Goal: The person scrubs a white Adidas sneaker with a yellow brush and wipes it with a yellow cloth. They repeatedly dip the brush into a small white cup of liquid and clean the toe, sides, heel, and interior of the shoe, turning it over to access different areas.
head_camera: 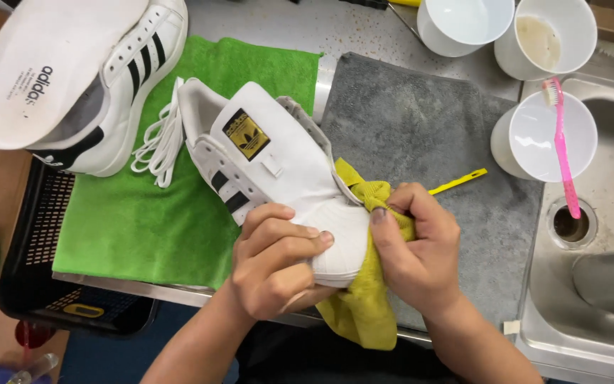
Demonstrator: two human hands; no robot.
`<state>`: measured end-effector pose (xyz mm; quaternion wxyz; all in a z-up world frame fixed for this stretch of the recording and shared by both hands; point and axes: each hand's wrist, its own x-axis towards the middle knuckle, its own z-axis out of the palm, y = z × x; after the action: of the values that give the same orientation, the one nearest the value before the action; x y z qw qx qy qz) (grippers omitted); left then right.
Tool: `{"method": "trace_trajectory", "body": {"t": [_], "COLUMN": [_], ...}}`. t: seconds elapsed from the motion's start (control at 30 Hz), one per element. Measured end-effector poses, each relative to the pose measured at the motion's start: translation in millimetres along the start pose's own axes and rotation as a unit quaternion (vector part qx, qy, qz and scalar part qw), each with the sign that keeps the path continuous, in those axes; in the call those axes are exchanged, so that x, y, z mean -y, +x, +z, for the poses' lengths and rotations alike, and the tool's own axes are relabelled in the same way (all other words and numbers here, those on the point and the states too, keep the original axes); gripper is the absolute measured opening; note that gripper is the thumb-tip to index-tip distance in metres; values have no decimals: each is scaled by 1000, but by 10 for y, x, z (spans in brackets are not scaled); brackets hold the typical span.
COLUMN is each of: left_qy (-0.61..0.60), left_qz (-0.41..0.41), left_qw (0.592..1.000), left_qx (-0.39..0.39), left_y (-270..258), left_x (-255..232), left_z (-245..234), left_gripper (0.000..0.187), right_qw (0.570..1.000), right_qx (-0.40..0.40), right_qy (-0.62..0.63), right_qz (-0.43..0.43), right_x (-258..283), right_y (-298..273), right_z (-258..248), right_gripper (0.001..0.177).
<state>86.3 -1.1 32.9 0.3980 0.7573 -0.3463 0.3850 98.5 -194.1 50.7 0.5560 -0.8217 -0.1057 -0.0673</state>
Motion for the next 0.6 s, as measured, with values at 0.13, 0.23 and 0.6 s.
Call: {"method": "trace_trajectory", "body": {"t": [0.13, 0.23, 0.6], "left_qy": [3, 9, 53], "left_qz": [-26, -56, -87], "left_qw": [999, 997, 993], "left_qx": [-36, -48, -63], "left_y": [-109, -144, -406], "left_x": [-3, -43, -99], "left_z": [-86, -162, -228], "left_gripper": [35, 39, 17], "right_qw": [994, 990, 997], "right_qx": [-26, -11, -43], "right_qy": [106, 133, 58], "right_qz": [-12, 40, -27], "right_x": [-114, -116, -448], "right_y": [-35, -6, -83], "right_z": [181, 244, 541], "right_gripper": [19, 20, 23]}}
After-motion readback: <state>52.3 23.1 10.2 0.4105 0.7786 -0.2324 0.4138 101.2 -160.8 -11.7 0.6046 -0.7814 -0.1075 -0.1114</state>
